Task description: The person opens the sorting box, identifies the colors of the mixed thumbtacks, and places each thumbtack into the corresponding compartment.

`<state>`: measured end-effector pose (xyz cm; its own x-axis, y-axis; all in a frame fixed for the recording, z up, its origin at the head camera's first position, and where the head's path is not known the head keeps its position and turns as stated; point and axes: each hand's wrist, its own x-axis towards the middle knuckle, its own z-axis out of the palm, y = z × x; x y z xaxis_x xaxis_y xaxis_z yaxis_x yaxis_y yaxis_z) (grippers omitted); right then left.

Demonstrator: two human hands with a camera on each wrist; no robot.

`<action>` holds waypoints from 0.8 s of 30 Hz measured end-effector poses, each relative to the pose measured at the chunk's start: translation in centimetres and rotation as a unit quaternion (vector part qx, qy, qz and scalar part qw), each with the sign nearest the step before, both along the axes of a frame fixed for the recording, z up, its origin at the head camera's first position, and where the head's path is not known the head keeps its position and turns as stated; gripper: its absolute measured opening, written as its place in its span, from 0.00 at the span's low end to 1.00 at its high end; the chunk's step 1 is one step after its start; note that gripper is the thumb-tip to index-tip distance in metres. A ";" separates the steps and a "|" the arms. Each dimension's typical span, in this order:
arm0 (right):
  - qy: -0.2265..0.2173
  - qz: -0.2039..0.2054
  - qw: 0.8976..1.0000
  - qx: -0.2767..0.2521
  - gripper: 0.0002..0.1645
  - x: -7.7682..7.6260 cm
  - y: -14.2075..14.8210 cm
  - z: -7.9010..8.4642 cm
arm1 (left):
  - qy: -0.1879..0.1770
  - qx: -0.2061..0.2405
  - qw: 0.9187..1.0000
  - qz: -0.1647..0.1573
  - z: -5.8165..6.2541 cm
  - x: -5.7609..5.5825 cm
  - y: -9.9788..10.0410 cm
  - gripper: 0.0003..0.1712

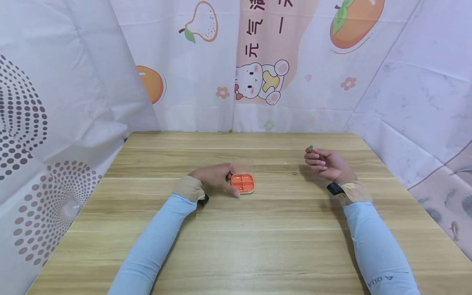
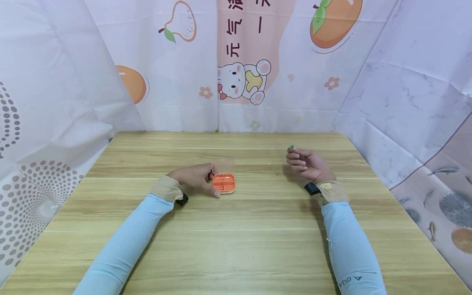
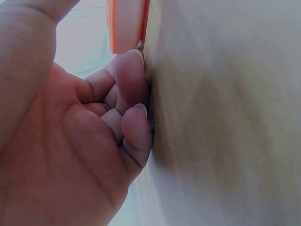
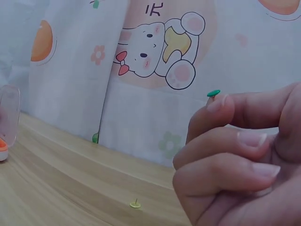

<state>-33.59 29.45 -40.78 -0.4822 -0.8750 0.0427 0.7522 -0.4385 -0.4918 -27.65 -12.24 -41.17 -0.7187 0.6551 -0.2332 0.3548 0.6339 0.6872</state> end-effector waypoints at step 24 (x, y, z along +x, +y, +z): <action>0.328 -0.228 0.780 0.482 0.14 1.3 -2.4 1.7 | 0.009 -0.001 1.000 -0.009 -0.1 -0.1 0.0 0.35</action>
<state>-32.32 27.01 -39.09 -0.9034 -0.3977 -0.1602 0.0736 0.2244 -0.9717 -27.71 -12.21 -41.25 -0.7103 0.6683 -0.2210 0.3792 0.6278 0.6798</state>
